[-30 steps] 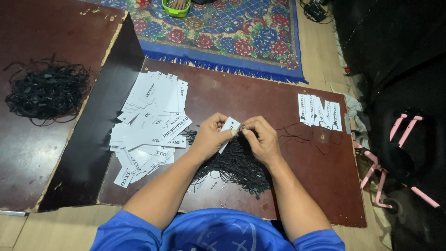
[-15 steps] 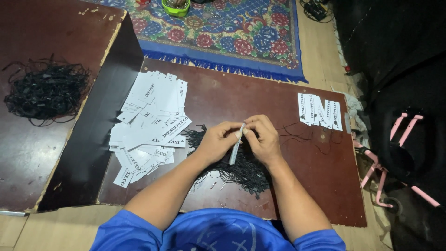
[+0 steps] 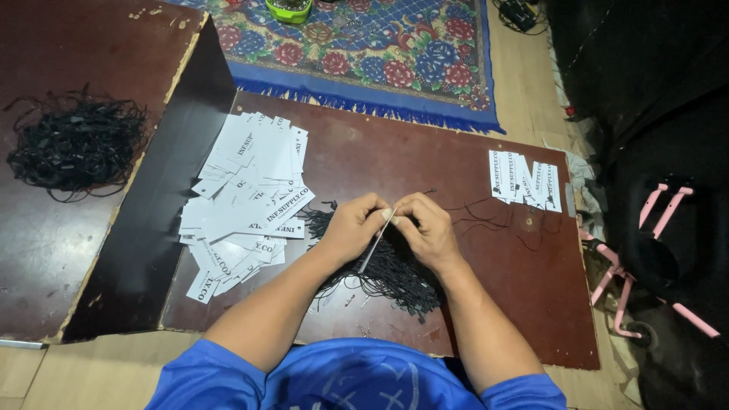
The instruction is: The person sits at a low table and repeatedly picks up white paper tags and black cords. They thread the cord through the hole in each tag and place the assembled unit on a growing pile to the right. The process continues for the duration of the clip.
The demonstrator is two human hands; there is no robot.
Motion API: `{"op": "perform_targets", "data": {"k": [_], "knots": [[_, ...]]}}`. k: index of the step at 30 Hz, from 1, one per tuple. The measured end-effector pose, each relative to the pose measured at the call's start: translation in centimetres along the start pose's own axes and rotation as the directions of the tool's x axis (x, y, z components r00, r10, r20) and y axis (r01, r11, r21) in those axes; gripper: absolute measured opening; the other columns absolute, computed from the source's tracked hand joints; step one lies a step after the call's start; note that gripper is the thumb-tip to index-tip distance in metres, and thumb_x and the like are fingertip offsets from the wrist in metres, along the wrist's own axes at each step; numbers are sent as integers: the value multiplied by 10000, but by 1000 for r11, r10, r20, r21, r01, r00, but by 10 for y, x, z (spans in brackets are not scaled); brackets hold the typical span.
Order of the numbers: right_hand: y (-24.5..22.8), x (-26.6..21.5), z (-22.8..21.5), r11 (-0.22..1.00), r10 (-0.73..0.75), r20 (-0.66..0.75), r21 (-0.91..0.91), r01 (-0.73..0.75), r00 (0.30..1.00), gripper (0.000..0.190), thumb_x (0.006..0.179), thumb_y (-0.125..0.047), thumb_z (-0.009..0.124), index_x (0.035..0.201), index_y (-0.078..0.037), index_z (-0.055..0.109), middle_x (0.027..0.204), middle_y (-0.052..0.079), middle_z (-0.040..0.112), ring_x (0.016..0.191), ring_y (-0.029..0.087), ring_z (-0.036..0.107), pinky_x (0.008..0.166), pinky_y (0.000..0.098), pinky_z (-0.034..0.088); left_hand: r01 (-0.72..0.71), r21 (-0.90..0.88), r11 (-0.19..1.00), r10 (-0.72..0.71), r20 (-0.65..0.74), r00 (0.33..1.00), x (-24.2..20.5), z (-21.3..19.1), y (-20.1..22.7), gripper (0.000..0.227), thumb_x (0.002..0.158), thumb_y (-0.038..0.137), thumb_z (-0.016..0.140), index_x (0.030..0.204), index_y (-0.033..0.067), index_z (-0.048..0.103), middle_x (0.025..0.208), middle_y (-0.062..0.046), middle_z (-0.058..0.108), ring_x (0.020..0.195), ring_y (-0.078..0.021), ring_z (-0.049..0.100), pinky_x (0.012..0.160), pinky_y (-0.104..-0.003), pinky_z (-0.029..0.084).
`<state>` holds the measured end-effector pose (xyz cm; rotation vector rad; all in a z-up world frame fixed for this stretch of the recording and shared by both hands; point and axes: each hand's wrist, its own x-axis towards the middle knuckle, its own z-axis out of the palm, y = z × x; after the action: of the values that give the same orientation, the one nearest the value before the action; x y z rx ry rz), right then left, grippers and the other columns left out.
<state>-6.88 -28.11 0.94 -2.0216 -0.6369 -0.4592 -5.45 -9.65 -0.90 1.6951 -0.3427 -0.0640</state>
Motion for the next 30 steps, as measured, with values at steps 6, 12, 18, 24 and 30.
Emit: {"op": "perform_targets", "data": {"k": [6,12,18,24,30], "knots": [[15,-10,1,998,56,8,15,-56,998,146,886,-97,777,1018,-66,724,862,128,730,809,326,721,730,424,563,-7,76,997,6,22,1000,-2,0,-4,150,984,185,608,893,88,677,615,-156,677,669,-313,687,670,-394,538],[-9,2,-5,997,52,45,54,-54,998,94,893,-96,760,985,-91,780,839,104,735,784,299,712,736,390,568,140,-114,984,-139,18,990,-2,12,-14,158,994,149,550,919,59,657,668,-125,725,567,-187,697,551,-299,542],[37,-11,-12,960,258,-151,149,-236,954,52,947,-79,721,930,-34,701,802,115,719,737,182,633,686,361,530,208,-496,843,-341,-194,920,15,-15,2,106,929,44,445,959,0,536,923,-225,741,596,-158,686,511,-199,545],[38,-9,-11,912,408,-292,171,-373,865,48,936,-42,723,915,-38,679,686,79,645,666,144,548,574,318,453,74,-873,482,-412,-152,898,34,-38,-56,75,990,121,449,935,159,481,829,-122,725,539,-154,673,479,-235,532],[35,-4,-11,835,548,-325,267,-481,771,57,962,-66,679,911,-55,655,702,82,696,638,124,590,530,251,452,174,-687,706,-448,-242,861,34,-40,-48,74,950,121,477,888,158,492,620,-3,504,392,-81,431,379,-239,362]]}}
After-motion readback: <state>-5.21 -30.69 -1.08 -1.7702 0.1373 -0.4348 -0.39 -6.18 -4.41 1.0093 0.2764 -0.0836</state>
